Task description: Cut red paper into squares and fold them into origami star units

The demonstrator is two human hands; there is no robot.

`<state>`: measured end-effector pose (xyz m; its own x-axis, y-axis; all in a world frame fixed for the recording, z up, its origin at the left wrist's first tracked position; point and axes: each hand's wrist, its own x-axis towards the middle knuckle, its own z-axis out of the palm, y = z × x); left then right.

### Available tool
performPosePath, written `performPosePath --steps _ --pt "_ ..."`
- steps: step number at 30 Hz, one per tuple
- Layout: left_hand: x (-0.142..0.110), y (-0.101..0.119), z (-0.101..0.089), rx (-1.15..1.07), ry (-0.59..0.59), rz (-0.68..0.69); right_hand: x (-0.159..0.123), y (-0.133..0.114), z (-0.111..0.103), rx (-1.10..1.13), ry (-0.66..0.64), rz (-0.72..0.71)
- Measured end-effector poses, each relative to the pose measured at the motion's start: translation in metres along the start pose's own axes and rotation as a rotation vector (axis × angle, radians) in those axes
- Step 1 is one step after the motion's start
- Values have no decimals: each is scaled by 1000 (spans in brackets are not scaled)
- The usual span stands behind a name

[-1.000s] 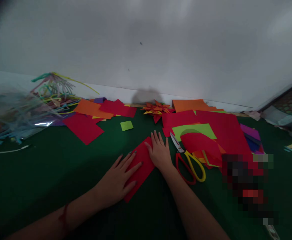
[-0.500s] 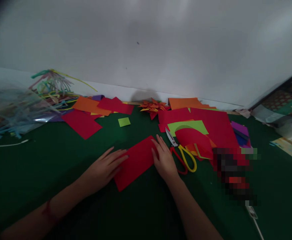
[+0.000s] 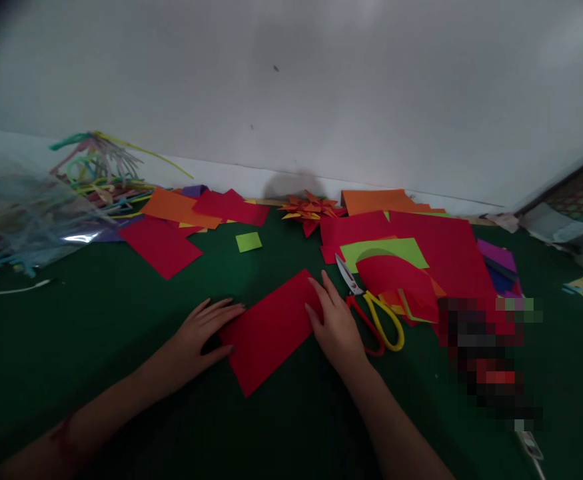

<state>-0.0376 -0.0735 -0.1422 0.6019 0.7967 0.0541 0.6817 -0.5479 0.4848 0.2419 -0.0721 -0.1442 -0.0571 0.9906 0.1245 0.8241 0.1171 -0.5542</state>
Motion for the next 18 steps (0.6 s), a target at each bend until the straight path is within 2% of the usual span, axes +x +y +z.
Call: performPosePath --steps 3,7,9,13,15,18 --pt "-1 2 1 -56 -28 2 3 5 -3 202 50 73" --pt "-2 4 -3 -89 -3 -46 7 14 -10 583 81 183" --pt "-3 5 -4 -93 8 -94 8 16 -15 716 41 209" --pt "-3 3 -1 -96 47 -151 5 15 -23 859 -128 217" --pt "-2 2 -1 -135 112 -119 2 13 -27 861 -123 183" --pt "-3 5 -7 -152 349 67 -4 7 -37 796 -20 61"
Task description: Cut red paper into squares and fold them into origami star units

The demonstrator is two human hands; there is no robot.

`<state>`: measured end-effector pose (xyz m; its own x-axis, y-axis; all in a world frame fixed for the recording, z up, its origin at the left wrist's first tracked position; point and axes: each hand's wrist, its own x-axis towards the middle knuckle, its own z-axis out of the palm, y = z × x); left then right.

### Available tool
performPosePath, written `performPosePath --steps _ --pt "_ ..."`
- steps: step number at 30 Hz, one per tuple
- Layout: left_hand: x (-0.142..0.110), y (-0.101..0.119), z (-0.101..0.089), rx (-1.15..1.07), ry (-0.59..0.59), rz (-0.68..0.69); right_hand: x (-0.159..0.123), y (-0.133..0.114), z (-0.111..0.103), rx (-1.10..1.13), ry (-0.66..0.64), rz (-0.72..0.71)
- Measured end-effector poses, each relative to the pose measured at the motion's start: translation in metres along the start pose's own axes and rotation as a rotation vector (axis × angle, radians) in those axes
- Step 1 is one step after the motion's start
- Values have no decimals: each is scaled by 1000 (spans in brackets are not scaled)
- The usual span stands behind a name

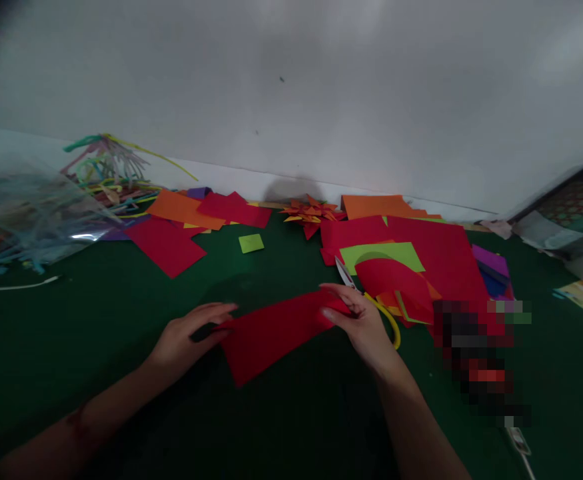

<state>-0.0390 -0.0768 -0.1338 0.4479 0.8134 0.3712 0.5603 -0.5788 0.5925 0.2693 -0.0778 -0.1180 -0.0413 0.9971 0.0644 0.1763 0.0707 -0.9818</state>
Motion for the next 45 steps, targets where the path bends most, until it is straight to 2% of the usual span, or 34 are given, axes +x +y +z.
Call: performPosePath --steps 2,3,5,7,8,11,13,14,19,23,27,31,35,39,43,45 --pt "0 7 -10 67 165 189 -5 -10 -3 -54 -5 -179" --pt "-1 11 -15 125 214 240 -8 -16 -5 -70 -6 -276" --pt "-3 18 -26 273 294 269 -11 -27 -9 -150 -15 -363" --pt "-4 17 -31 380 290 303 -12 -33 -11 -290 -45 -399" --pt "-3 14 -30 403 261 303 -11 -34 -11 -380 -78 -415" --pt "1 -2 -21 429 27 221 -5 -28 -5 -637 -213 -451" --pt "4 -9 -10 462 -79 137 -2 -19 3 -725 -297 -474" --pt "4 -10 -5 456 -129 136 -1 -14 7 -760 -341 -480" --pt "-1 4 13 376 -315 165 -1 -3 23 -802 -494 -454" --pt "-3 10 14 340 -381 179 -1 0 22 -766 -470 -401" --pt "-2 10 11 313 -359 159 0 2 16 -722 -419 -326" --pt "-4 10 11 264 -336 162 -2 2 17 -554 -363 -196" --pt "-4 12 15 170 -247 105 -3 4 23 -497 -322 -64" --pt "-2 15 20 109 -193 41 -4 3 25 -521 -314 -44" --pt "-2 15 20 113 -193 51 -4 -7 23 -446 -382 -49" --pt "-2 13 19 123 -193 64 -3 -10 22 -401 -364 -53"
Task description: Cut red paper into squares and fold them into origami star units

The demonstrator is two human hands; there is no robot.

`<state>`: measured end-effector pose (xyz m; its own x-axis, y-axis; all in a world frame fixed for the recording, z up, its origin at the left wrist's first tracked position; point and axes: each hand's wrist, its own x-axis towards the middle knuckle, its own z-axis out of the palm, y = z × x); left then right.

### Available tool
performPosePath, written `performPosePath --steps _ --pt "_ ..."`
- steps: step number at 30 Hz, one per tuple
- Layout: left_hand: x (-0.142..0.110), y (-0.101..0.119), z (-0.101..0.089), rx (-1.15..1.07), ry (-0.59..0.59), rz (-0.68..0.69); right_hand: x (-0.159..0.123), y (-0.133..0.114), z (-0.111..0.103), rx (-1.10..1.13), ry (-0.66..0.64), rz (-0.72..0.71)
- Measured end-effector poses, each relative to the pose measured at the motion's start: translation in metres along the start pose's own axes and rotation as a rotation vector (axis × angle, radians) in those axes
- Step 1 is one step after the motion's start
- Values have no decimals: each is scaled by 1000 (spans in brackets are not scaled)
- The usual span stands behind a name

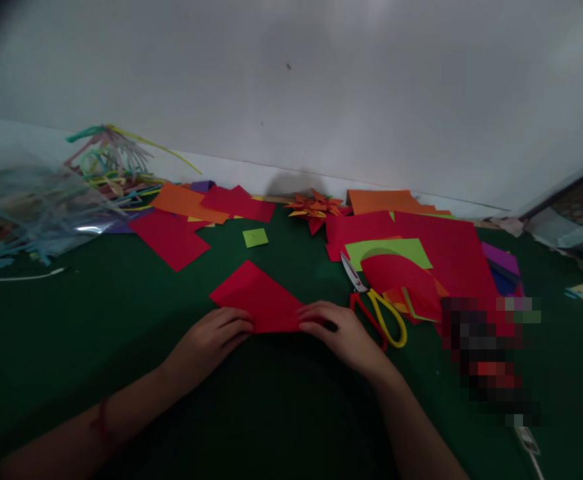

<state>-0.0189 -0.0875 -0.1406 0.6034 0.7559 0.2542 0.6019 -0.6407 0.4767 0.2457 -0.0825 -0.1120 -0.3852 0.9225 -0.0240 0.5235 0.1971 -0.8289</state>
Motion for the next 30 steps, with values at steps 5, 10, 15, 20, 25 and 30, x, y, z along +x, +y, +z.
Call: performPosePath --steps 5,10,15,20,25,30 --pt "-1 -2 2 34 29 40 3 12 1 -35 208 107" --pt "-1 -3 5 23 78 86 1 18 5 220 181 393" --pt "1 -5 6 -89 80 60 0 7 5 471 -39 419" --pt "1 -6 3 -356 34 -176 -1 6 1 468 4 341" --pt "5 -7 -2 -527 42 -444 -6 4 -4 366 -161 278" --pt "7 -4 -5 -622 20 -487 -4 -6 10 90 -19 149"
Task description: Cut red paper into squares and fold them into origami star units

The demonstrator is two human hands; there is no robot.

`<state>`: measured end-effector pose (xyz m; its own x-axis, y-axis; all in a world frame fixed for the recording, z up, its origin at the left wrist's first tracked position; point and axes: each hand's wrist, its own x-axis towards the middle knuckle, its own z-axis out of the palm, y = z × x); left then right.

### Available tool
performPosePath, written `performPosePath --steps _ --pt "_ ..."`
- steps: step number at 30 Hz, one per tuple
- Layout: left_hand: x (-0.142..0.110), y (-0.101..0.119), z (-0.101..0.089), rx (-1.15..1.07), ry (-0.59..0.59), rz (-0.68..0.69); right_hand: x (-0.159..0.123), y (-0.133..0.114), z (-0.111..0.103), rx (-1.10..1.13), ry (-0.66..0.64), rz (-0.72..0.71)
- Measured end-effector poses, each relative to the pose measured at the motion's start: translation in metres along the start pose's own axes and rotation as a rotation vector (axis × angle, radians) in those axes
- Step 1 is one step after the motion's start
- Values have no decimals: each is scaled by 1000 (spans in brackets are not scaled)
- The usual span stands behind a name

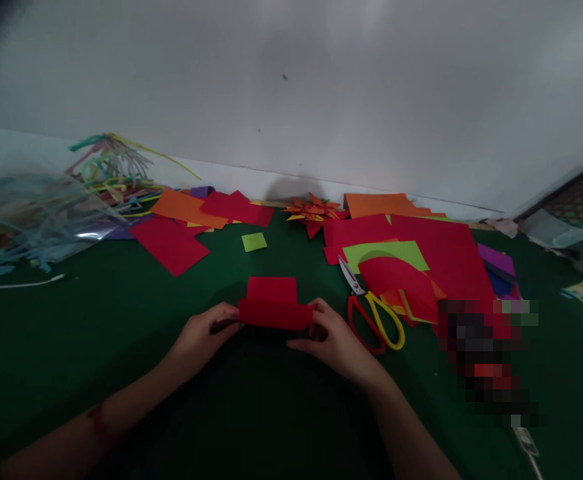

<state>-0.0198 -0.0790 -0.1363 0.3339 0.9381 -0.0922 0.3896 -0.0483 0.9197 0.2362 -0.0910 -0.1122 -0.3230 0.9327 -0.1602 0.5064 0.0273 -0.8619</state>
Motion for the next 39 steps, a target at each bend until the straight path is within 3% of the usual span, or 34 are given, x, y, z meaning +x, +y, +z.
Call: performPosePath --steps 5,8,11,16,21,27,32,36,39 --pt "-2 6 1 178 -82 147 7 -3 19 18 70 -10" --pt "-1 10 2 241 -62 159 11 2 25 -3 160 69" --pt "-1 11 6 301 -19 131 15 5 31 -24 263 125" --pt "-1 6 13 428 143 120 23 0 40 -247 418 19" --pt "10 0 13 584 344 26 24 -4 40 -268 372 78" --pt "32 5 20 574 403 5 28 -3 37 -184 378 148" --pt "38 13 30 437 369 42 28 -1 41 -166 401 145" --pt "40 34 22 360 314 98 30 -7 29 -120 445 96" --pt "42 66 6 307 333 172 34 -27 -1 -59 710 -29"
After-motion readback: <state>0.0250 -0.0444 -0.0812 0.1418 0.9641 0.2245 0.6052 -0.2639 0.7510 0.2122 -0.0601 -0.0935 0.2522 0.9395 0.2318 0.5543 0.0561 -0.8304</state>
